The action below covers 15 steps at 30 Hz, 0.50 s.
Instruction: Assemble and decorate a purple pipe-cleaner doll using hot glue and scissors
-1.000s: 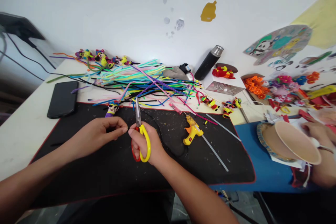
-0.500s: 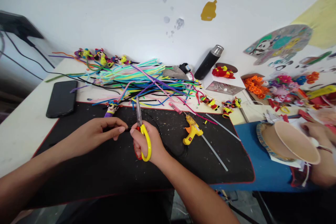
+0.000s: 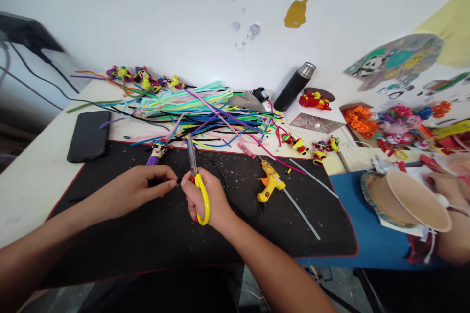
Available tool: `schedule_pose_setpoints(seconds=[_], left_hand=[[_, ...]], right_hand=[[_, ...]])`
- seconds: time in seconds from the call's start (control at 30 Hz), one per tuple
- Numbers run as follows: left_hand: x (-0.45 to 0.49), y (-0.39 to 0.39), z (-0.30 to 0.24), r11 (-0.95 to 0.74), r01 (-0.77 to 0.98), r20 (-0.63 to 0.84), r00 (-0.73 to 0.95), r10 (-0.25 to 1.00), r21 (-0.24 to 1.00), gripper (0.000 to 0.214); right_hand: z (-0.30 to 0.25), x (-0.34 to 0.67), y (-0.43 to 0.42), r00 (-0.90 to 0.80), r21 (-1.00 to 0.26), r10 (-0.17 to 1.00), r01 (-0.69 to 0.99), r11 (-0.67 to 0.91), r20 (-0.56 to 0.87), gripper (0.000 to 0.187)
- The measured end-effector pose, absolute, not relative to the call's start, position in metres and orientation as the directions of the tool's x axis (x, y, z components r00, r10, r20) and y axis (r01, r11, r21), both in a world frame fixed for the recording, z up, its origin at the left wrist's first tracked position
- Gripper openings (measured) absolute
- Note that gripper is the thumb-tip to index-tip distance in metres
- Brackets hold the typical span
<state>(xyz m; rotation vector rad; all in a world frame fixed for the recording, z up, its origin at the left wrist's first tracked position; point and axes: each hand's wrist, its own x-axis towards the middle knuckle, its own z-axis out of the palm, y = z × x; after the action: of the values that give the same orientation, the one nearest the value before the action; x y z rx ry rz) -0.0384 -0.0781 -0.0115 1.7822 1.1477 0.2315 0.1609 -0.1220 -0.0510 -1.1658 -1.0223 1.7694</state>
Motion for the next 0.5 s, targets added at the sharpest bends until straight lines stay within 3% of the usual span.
schedule_pose_setpoints(seconds=[0.5], left_hand=[[-0.037, -0.0774, -0.0127, -0.077, 0.62, -0.324, 0.508, 0.798, 0.781, 0.03]], right_hand=[[-0.0504, 0.1593, -0.1202, -0.277, -0.901, 0.891, -0.144, -0.41, -0.361, 0.032]])
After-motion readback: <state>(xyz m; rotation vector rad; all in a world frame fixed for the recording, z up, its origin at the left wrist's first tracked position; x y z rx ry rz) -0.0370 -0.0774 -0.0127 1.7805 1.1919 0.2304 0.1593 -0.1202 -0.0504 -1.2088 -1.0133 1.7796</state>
